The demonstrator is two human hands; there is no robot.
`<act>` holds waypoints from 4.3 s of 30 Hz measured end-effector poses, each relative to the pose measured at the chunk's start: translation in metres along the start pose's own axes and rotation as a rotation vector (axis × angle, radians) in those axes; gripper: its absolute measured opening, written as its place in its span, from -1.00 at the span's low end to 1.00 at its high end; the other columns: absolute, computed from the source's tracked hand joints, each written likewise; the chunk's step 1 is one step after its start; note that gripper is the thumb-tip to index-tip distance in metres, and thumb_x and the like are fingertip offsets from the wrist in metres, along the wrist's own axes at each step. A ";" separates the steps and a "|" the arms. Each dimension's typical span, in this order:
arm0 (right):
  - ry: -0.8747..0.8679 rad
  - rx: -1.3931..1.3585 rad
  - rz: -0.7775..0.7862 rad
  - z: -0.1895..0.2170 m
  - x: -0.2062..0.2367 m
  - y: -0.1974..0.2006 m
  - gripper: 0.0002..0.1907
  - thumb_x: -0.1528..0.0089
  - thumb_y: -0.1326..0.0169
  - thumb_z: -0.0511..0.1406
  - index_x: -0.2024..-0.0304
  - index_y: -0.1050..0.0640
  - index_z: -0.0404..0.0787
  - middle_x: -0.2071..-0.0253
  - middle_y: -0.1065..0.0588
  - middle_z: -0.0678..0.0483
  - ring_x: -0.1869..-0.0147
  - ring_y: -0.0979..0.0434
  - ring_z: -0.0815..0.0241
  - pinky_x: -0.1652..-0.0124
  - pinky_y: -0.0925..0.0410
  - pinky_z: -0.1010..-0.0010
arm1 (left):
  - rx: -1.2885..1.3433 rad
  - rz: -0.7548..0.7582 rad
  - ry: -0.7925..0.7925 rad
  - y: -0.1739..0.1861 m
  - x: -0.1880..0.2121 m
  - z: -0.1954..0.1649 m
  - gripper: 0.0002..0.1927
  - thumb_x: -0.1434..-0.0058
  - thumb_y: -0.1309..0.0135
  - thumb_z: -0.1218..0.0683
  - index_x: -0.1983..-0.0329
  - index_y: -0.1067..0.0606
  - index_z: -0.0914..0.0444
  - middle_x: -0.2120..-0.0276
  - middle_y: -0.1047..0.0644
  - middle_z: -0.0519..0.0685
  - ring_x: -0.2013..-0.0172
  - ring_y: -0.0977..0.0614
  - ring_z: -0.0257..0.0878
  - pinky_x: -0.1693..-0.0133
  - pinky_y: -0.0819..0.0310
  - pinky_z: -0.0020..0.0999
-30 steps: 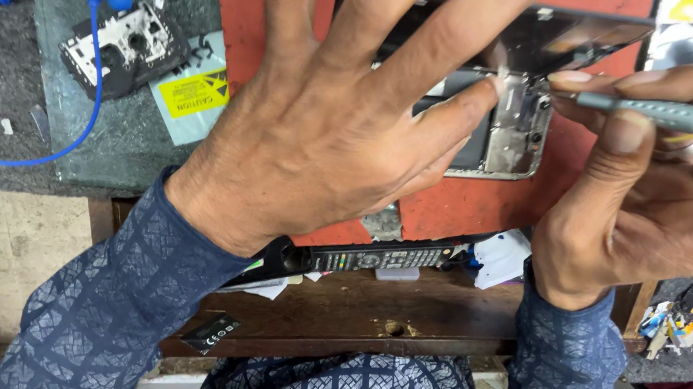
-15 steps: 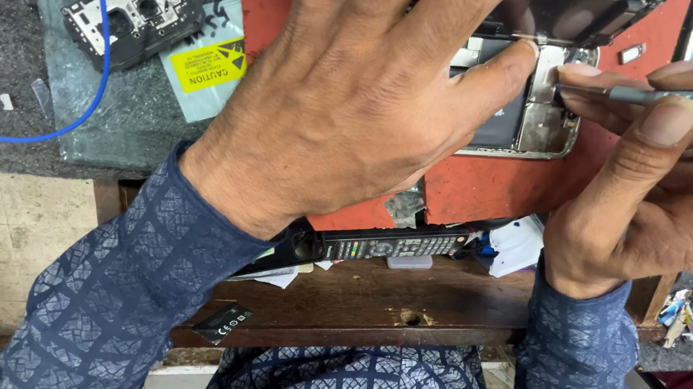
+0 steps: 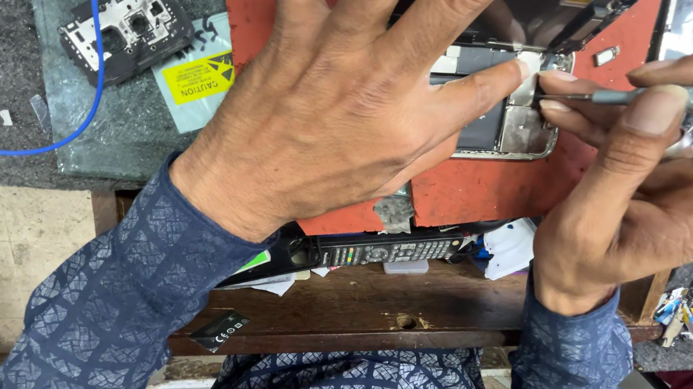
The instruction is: The person uses a precision screwdriver to tighten screws on the internal frame of a disassembled smartphone. They then close the device and press along the edges to seat the casing, followed by a brief visual check of the exterior.
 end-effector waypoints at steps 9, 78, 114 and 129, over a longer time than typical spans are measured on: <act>0.014 -0.010 0.052 -0.008 0.011 0.009 -0.09 -0.62 0.22 -0.44 -0.38 0.71 -0.02 -0.31 -0.38 -0.15 -0.02 -0.62 0.06 -0.04 -0.65 0.40 | 0.032 -0.032 0.013 0.009 -0.003 0.001 -0.70 -0.46 -0.01 0.00 -0.21 -0.58 0.02 -0.50 -0.09 -0.10 -0.45 -0.05 -0.14 -0.40 0.10 0.07; 0.468 0.426 0.326 0.064 -0.026 -0.023 -0.58 -0.55 -0.06 -0.49 -0.27 -0.11 -0.34 -0.07 -0.50 -0.16 0.06 -0.60 0.12 0.03 -0.50 0.45 | 0.046 -0.060 0.044 0.010 -0.006 0.001 -0.74 -0.50 0.04 -0.05 -0.10 -0.62 -0.01 -0.51 -0.12 -0.17 -0.47 -0.06 -0.16 -0.37 0.04 0.00; 0.479 0.457 0.358 0.066 -0.031 -0.020 -0.74 -0.51 -0.19 -0.56 -0.21 -0.46 -0.45 -0.06 -0.56 -0.13 0.08 -0.53 0.19 0.06 -0.43 0.50 | 0.064 -0.042 0.015 0.017 -0.011 0.001 -0.77 -0.45 -0.02 0.01 -0.05 -0.63 0.05 -0.52 -0.17 -0.10 -0.46 -0.09 -0.12 -0.31 0.00 0.04; 0.417 0.413 0.198 0.054 -0.036 0.015 -0.62 -0.57 -0.12 -0.55 -0.32 -0.27 -0.25 -0.10 -0.48 -0.09 0.03 -0.54 0.18 0.03 -0.46 0.52 | 0.107 -0.012 0.003 0.020 -0.012 0.000 -0.74 -0.36 -0.18 0.02 -0.10 -0.65 -0.01 -0.52 -0.16 -0.11 -0.46 -0.08 -0.11 -0.34 0.03 0.05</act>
Point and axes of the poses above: each hand's wrist, its own x-axis away from the middle knuckle, its own y-axis out of the back of the hand, z = x × y, the point moved 9 cm from there along -x, towards the middle knuckle
